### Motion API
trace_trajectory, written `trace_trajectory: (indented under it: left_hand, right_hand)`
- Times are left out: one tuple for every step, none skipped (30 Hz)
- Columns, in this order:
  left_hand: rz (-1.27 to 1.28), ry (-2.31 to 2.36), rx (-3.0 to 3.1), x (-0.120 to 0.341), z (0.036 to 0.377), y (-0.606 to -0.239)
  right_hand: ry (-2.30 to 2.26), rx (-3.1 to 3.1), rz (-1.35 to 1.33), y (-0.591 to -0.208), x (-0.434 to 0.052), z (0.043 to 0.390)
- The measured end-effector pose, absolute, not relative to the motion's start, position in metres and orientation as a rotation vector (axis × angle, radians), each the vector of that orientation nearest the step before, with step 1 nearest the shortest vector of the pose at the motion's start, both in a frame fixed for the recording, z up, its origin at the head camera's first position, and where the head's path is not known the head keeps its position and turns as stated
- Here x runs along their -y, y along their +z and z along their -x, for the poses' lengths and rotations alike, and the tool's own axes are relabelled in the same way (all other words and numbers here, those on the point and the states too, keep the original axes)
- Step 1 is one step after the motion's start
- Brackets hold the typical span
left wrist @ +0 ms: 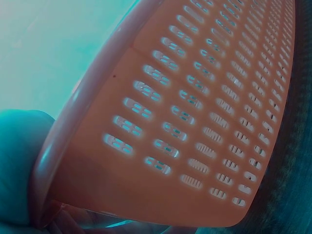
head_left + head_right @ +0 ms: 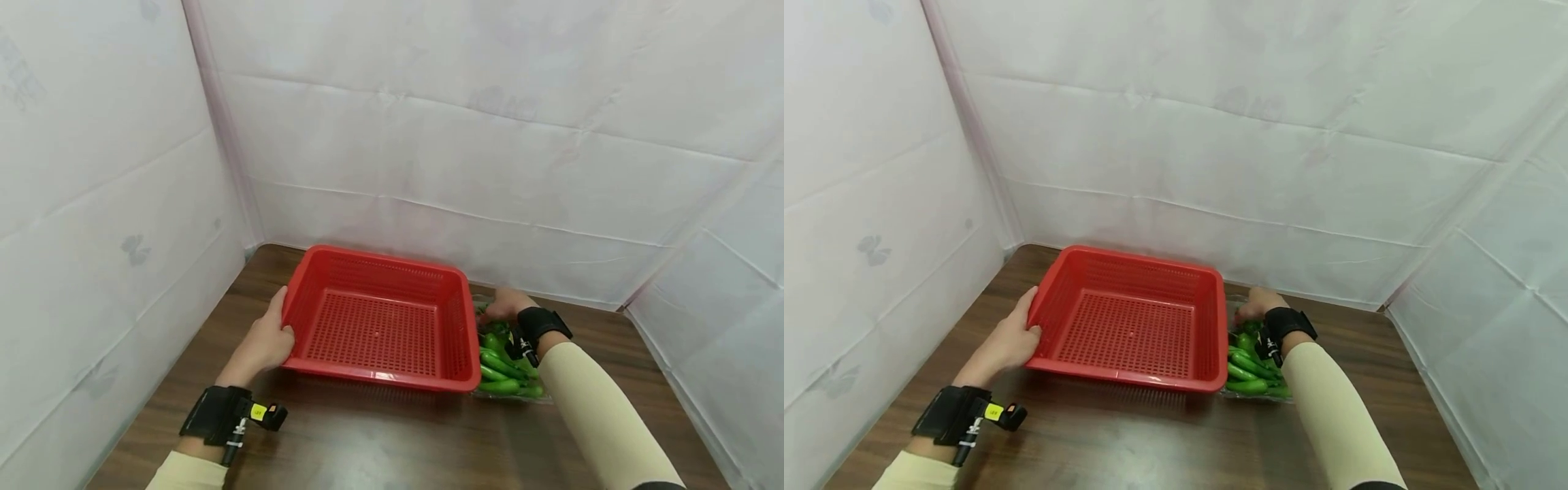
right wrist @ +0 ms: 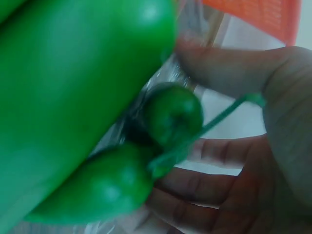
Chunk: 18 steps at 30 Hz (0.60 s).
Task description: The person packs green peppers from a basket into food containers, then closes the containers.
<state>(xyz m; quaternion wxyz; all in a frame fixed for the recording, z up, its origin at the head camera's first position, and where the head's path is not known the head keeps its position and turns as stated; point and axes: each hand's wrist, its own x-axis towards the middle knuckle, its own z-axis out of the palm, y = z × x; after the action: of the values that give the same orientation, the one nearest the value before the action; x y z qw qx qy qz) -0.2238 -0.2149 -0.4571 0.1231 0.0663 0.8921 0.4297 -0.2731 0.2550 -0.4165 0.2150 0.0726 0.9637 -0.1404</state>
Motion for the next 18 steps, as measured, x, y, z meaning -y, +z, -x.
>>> trace_trajectory:
  left_hand:
    - [-0.194,1.253,-2.604,0.214,0.224,-0.456]
    - [-0.195,1.253,-2.605,0.214,0.225,-0.456]
    - [-0.194,1.254,-2.604,0.214,0.225,-0.456]
    - [-0.195,1.257,-2.601,0.213,0.225,-0.455]
    - [-0.194,1.260,-2.595,0.213,0.225,-0.455]
    - [-0.196,1.263,-2.591,0.213,0.225,-0.455]
    - [-0.196,1.266,-2.586,0.213,0.225,-0.456]
    - [-0.199,1.268,-2.584,0.213,0.225,-0.456]
    - [-0.202,1.267,-2.586,0.214,0.225,-0.456]
    - [-0.207,1.269,-2.586,0.214,0.225,-0.456]
    - [-0.211,1.271,-2.586,0.215,0.225,-0.456]
    - [-0.216,1.271,-2.589,0.216,0.225,-0.456]
    - [-0.218,1.268,-2.593,0.216,0.226,-0.456]
    - [-0.221,1.267,-2.593,0.217,0.226,-0.456]
    - [-0.224,1.268,-2.592,0.217,0.226,-0.456]
    - [-0.228,1.270,-2.590,0.218,0.227,-0.457]
    - [-0.232,1.270,-2.591,0.218,0.227,-0.457]
    - [-0.235,1.270,-2.592,0.218,0.227,-0.458]
  right_hand:
    - [-0.367,-2.676,-0.179,-0.414,-0.254,0.274]
    - [-0.356,-2.677,-0.167,-0.412,-0.252,0.274]
    - [-0.345,-2.680,-0.161,-0.410,-0.251,0.274]
    - [-0.340,-2.679,-0.158,-0.407,-0.251,0.273]
    - [-0.345,-2.682,-0.164,-0.405,-0.250,0.272]
    - [-0.351,-2.683,-0.173,-0.402,-0.251,0.271]
    - [-0.352,-2.690,-0.177,-0.399,-0.251,0.269]
    - [-0.367,-2.696,-0.188,-0.396,-0.252,0.267]
    - [-0.376,-2.709,-0.183,-0.392,-0.253,0.265]
    - [-0.384,-2.728,-0.175,-0.388,-0.254,0.263]
    - [-0.398,-2.746,-0.171,-0.384,-0.255,0.261]
    - [-0.414,-2.758,-0.161,-0.380,-0.256,0.259]
    - [-0.436,-2.769,-0.151,-0.376,-0.257,0.256]
    - [-0.460,-2.776,-0.143,-0.373,-0.259,0.253]
    - [-0.475,-2.785,-0.137,-0.370,-0.261,0.250]
    - [-0.497,-2.786,-0.141,-0.368,-0.263,0.246]
    - [-0.524,-2.784,-0.148,-0.366,-0.265,0.242]
    - [-0.540,-2.787,-0.155,-0.364,-0.268,0.237]
